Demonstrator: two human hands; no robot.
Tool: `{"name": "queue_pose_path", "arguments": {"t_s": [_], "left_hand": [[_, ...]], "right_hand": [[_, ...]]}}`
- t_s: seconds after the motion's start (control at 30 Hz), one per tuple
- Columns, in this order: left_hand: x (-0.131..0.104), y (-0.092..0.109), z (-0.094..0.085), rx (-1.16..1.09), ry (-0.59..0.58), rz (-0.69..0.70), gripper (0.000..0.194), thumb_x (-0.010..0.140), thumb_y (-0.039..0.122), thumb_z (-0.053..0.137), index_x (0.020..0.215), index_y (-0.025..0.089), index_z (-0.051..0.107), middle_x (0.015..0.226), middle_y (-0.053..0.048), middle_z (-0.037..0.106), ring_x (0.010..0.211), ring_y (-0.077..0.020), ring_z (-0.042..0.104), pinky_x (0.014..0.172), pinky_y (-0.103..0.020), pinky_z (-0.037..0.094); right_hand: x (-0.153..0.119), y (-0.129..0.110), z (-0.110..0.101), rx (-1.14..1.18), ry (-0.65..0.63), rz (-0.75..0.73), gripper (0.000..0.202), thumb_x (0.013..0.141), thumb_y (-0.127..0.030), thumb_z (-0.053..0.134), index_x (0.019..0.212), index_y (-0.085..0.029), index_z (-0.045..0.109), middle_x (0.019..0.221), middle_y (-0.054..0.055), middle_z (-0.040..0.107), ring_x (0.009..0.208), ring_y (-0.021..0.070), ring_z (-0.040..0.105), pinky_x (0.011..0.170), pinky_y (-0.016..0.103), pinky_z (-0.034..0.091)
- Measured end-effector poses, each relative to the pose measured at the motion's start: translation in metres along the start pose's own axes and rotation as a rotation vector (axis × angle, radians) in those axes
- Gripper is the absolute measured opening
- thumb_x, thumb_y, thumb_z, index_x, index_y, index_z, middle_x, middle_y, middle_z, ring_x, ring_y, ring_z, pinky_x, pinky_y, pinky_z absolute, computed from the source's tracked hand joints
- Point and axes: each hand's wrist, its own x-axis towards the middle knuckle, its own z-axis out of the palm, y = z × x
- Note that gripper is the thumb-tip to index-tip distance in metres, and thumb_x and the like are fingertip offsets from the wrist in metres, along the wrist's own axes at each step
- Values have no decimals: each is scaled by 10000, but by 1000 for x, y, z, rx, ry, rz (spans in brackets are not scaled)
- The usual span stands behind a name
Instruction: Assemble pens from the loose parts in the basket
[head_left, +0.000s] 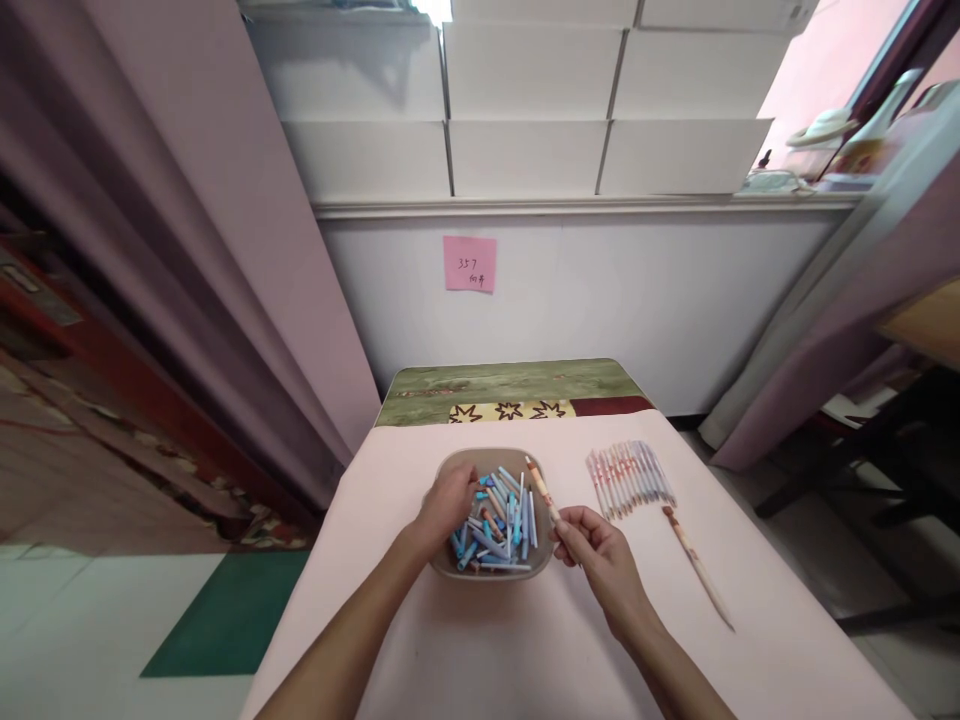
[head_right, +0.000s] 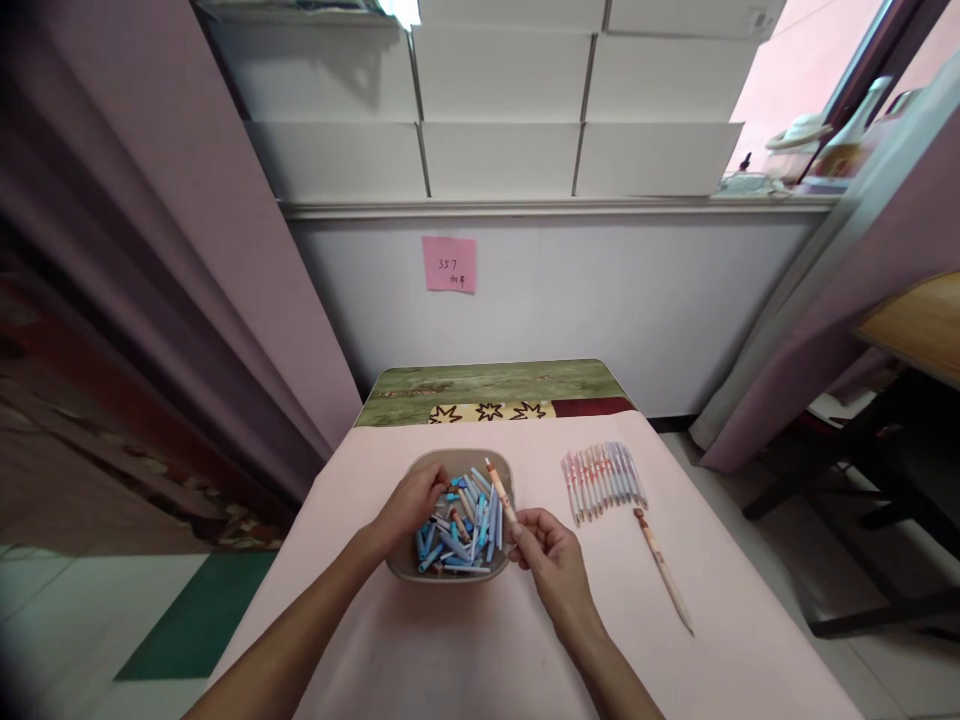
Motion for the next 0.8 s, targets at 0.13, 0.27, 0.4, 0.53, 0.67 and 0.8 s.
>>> {"name": "queue_pose_path", "arguments": {"t_s": [0.13, 0.27, 0.4, 0.53, 0.67, 0.8], "left_hand": [[-25, 17, 0, -238, 7, -60, 275, 829, 363, 477, 910, 153, 635, 730, -52, 656, 600, -153, 587, 575, -266, 459], [-50, 40, 4, -890, 63, -212, 325, 740, 323, 662, 993, 121, 643, 725, -25, 632, 599, -103, 562, 585, -217, 459], [-63, 55, 7, -1057, 100, -225, 293, 672, 266, 766, 911, 131, 664, 723, -21, 652, 604, -103, 582, 571, -211, 476], [-65, 58, 9, -1029, 103, -203, 255, 673, 269, 771, 859, 118, 682, 734, -29, 667, 622, -112, 606, 586, -219, 502], [-66, 60, 12, -1008, 103, -204, 265, 679, 277, 763, 876, 118, 687, 719, -28, 670, 615, -116, 605, 585, -229, 510], [-67, 63, 14, -963, 119, -197, 276, 664, 297, 767, 862, 122, 687, 699, -25, 667, 605, -120, 603, 579, -234, 505]], "right_hand": [[-3, 1, 1, -26, -12, -18, 328, 777, -485, 667, 827, -162, 644, 694, 13, 607, 597, 113, 484, 563, 223, 388], [-8, 5, 4, -106, -23, -62, 326, 790, -490, 649, 825, -166, 659, 676, 10, 595, 615, 123, 496, 574, 221, 408], [-16, 9, 0, -263, 24, -122, 337, 803, -494, 628, 877, -170, 682, 725, 33, 645, 650, 150, 549, 607, 235, 453], [-24, 6, -4, -384, 58, -164, 328, 819, -485, 607, 896, -178, 690, 745, 36, 672, 680, 170, 594, 642, 243, 479], [-30, 3, -4, -462, 60, -191, 309, 838, -474, 584, 886, -187, 688, 712, 25, 661, 678, 166, 595, 606, 219, 455], [-32, 5, -3, -485, 74, -160, 306, 837, -481, 583, 869, -194, 684, 695, 25, 660, 662, 169, 582, 553, 216, 420]]}}
